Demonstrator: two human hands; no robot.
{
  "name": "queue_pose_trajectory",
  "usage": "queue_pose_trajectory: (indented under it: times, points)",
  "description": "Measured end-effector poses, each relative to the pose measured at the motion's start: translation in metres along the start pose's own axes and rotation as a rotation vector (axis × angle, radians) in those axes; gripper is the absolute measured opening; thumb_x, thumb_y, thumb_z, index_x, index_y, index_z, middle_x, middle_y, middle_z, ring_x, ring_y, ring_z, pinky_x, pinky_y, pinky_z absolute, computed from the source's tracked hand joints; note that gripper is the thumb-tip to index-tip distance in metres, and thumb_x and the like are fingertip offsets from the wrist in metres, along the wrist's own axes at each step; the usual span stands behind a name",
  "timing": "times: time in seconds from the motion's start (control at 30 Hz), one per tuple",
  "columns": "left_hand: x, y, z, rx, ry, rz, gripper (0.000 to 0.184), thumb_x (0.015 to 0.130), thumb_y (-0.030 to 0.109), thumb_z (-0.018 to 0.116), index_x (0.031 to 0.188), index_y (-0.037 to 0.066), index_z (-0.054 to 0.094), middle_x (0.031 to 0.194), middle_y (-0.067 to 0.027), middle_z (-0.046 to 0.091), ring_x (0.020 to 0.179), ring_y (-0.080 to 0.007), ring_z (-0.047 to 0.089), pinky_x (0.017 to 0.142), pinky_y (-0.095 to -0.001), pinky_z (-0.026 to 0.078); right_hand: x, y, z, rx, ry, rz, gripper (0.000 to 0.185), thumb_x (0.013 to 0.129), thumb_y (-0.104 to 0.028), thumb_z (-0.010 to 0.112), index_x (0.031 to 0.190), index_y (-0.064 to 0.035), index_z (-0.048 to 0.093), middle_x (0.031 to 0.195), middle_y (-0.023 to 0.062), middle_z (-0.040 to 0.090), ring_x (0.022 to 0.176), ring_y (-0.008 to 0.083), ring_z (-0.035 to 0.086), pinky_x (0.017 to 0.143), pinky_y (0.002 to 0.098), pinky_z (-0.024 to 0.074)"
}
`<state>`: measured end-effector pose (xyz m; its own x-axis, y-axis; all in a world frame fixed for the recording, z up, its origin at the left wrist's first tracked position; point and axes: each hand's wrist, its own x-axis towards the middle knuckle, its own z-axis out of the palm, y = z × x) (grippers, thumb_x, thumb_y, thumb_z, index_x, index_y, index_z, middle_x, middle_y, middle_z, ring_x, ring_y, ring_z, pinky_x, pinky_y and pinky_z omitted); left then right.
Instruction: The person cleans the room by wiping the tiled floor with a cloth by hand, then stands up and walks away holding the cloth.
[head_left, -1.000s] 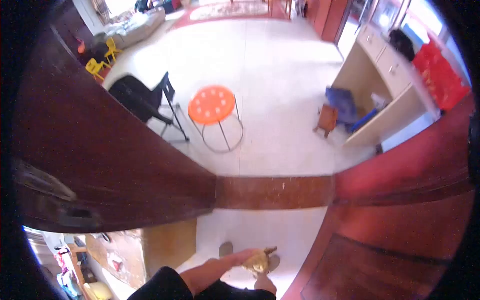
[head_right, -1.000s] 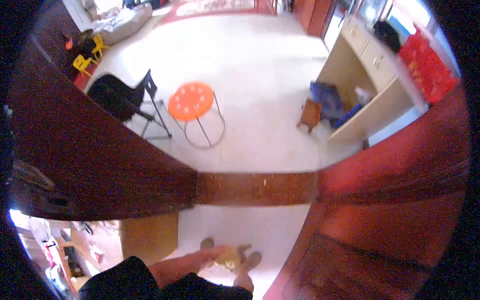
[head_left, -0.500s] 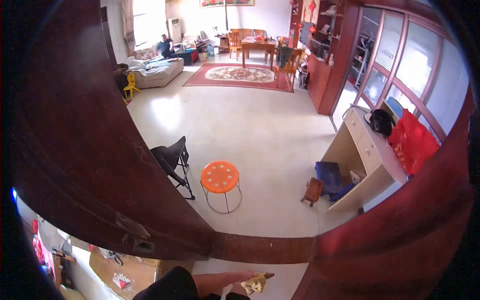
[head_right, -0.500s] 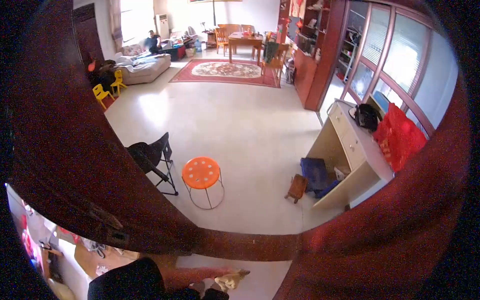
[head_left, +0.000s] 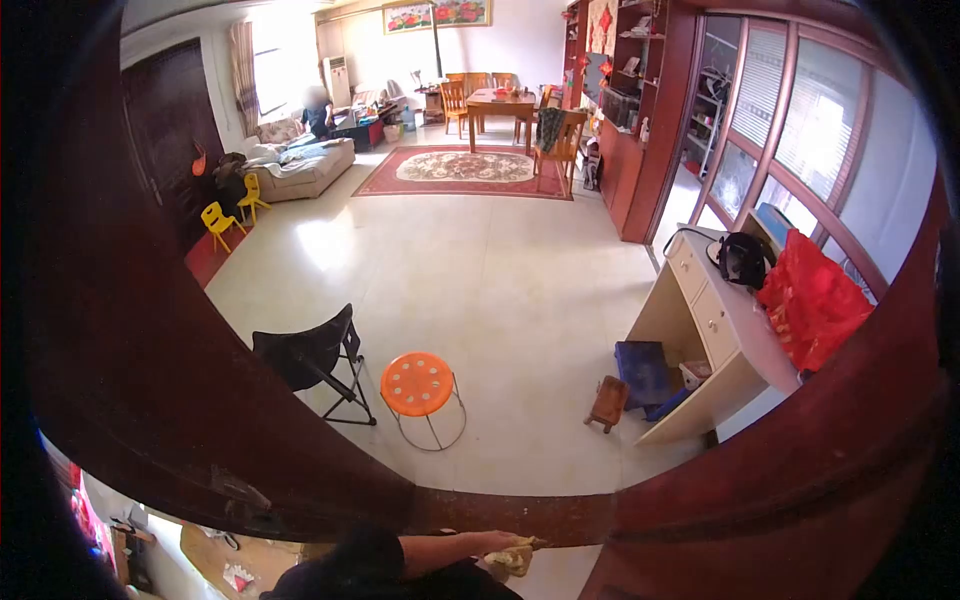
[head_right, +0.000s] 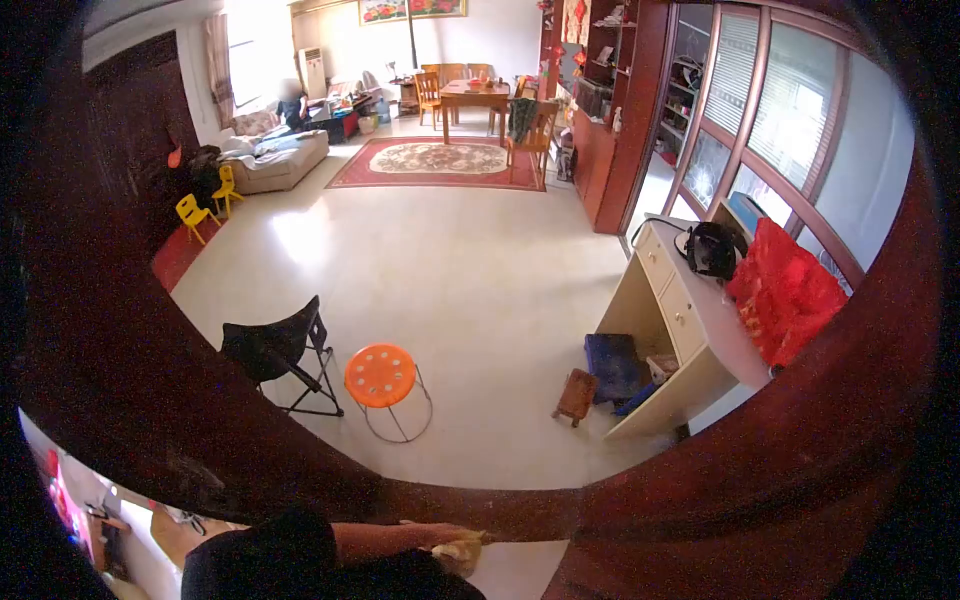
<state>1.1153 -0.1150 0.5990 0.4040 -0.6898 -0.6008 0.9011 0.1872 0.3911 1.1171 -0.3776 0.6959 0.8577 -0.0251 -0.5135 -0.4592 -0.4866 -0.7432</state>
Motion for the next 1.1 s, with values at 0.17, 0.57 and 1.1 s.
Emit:
queue_pose_trajectory:
  times: [0.17, 0.57, 1.1]
  points:
    - [0.011, 0.02, 0.001, -0.018, -0.008, -0.023, 0.027, 0.1, 0.024, 0.051, 0.115, 0.003, 0.061, 0.106, -0.0104, 0.068, 0.093, -0.0209, 0.067, 0.084, -0.0397, 0.056, 0.017, -0.01, -0.005, 0.018, -0.003, 0.018, 0.021, 0.097, -0.023, 0.05, 0.107, -0.0092, 0.063, 0.085, 0.0088, 0.063, 0.068, 0.0215, 0.059, 0.065, 0.0418, 0.0519]
    - [0.045, 0.132, -0.062, -0.109, -0.064, -0.099, 0.027, 0.1, 0.024, 0.051, 0.108, 0.002, 0.063, 0.101, -0.0113, 0.069, 0.088, -0.0219, 0.069, 0.08, -0.0411, 0.058, 0.105, -0.086, -0.012, -0.029, 0.027, 0.021, 0.023, 0.097, -0.024, 0.05, 0.108, -0.0087, 0.063, 0.085, 0.009, 0.063, 0.068, 0.022, 0.06, 0.065, 0.0419, 0.052]
    - [0.009, 0.362, -0.169, -0.261, -0.013, -0.077, 0.043, 0.101, 0.042, 0.046, 0.107, 0.002, 0.061, 0.104, -0.016, 0.068, 0.093, -0.0294, 0.069, 0.081, -0.0454, 0.058, 0.198, -0.161, -0.019, 0.069, 0.147, 0.107, 0.024, 0.097, -0.025, 0.051, 0.109, -0.0081, 0.063, 0.085, 0.0094, 0.064, 0.068, 0.0226, 0.061, 0.064, 0.042, 0.0521]
